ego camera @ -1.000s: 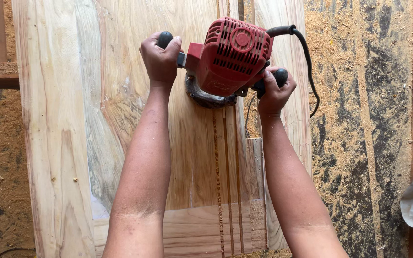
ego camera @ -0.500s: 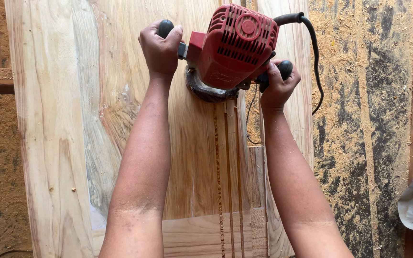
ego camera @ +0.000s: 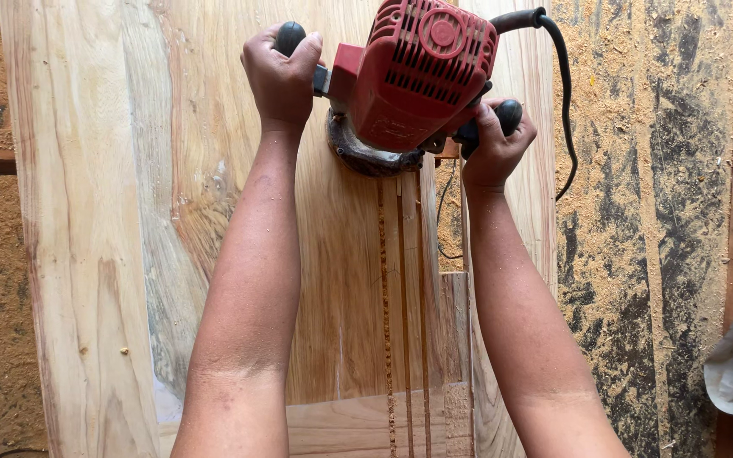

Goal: The person uses a red handheld electric router to cut a rectangular recess into a large wooden panel. They guide the tool along marked lines, creating a groove and removing wood chips. The person repositions the panel and continues routing along different edges to complete the recess.

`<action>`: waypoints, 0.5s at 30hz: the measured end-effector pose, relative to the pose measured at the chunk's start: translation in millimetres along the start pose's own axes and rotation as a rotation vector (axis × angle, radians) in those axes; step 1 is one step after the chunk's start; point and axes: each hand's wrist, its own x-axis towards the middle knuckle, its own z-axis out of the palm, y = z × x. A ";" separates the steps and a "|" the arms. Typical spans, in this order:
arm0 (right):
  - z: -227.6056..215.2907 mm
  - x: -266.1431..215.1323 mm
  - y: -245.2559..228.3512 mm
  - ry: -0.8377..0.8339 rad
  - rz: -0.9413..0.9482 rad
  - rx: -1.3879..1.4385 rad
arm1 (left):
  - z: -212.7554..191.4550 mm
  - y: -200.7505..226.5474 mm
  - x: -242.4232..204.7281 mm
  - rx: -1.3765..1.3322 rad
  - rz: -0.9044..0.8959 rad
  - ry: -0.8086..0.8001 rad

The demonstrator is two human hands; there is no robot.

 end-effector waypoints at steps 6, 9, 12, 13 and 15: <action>2.7 8.3 6.3 0.014 0.000 -0.004 | 0.8 -3.7 8.3 0.035 0.019 -0.005; 2.8 12.9 11.2 0.042 -0.003 -0.024 | 2.8 -6.5 13.3 0.039 0.021 -0.001; 4.7 18.1 15.5 0.064 0.052 0.021 | 4.2 -9.1 19.5 0.034 0.051 0.006; 4.7 19.9 16.5 0.059 0.033 -0.001 | 4.9 -10.3 21.0 0.036 0.059 0.007; 4.6 25.3 18.4 0.048 -0.007 -0.044 | 6.2 -13.0 25.6 0.039 0.075 0.011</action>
